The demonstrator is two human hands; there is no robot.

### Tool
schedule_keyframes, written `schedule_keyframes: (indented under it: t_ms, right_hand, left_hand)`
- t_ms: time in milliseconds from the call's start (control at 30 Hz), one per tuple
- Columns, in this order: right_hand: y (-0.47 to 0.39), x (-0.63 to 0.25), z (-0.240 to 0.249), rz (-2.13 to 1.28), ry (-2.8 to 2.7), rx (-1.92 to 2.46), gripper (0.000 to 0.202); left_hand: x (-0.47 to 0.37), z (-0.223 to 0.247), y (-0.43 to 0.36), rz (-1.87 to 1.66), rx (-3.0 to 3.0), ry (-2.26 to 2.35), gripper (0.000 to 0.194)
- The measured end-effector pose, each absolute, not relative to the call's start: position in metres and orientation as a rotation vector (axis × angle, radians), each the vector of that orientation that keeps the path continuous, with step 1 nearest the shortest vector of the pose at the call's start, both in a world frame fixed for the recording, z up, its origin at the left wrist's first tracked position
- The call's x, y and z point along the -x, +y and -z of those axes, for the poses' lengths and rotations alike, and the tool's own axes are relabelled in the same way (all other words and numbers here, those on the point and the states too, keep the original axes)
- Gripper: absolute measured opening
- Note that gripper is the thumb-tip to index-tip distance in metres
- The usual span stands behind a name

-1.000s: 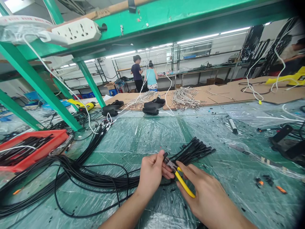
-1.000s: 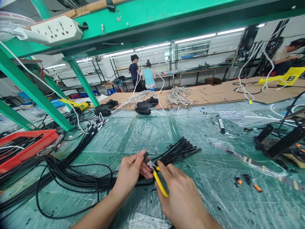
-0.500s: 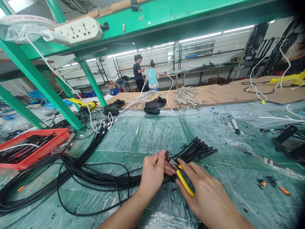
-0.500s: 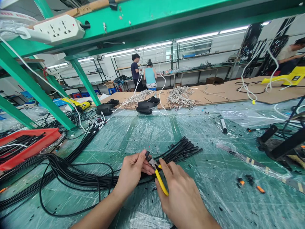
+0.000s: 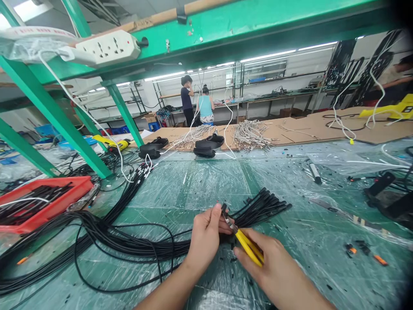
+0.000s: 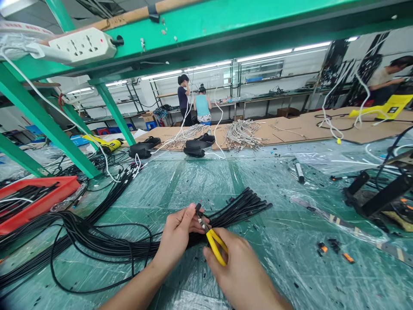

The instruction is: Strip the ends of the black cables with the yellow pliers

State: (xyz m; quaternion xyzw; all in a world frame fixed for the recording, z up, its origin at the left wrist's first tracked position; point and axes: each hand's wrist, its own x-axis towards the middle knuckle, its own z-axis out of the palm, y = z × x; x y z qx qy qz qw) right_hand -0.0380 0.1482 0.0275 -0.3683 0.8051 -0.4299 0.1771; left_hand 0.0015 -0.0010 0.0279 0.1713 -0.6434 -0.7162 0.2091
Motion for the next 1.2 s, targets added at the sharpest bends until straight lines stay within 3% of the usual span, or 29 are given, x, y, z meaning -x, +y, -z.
schedule_keyframes:
  t_ms: [200,333,433,533,700,800,967,1200]
  right_hand:
    - [0.150,0.039,-0.012,0.939,2.859,1.284,0.042]
    - [0.150,0.042,-0.018,0.932,2.742,1.248,0.036]
    - [0.148,0.042,-0.028,1.061,2.494,1.171,0.020]
    - [0.146,0.042,-0.031,1.350,2.192,1.004,0.019]
    - [0.142,0.045,-0.026,1.622,1.604,0.541,0.042]
    - [0.141,0.045,-0.026,1.686,1.536,0.495,0.048]
    - [0.138,0.043,-0.021,2.072,1.505,0.292,0.050]
    - [0.135,0.036,-0.011,1.973,1.606,0.471,0.045]
  left_hand:
    - [-0.003,-0.028,-0.001,1.986,-0.437,-1.844,0.045]
    - [-0.003,-0.028,0.000,1.956,-0.407,-1.897,0.042]
    - [-0.003,-0.027,0.000,1.903,-0.399,-1.922,0.041]
    - [-0.003,-0.027,-0.001,1.911,-0.385,-1.910,0.044]
    - [-0.002,-0.028,-0.004,2.056,-0.357,-1.826,0.047]
    - [-0.001,-0.029,-0.006,2.158,-0.326,-1.765,0.047]
    - [-0.001,-0.033,-0.011,2.234,-0.349,-1.682,0.047]
    - [-0.006,-0.040,-0.007,2.458,-0.234,-1.573,0.039]
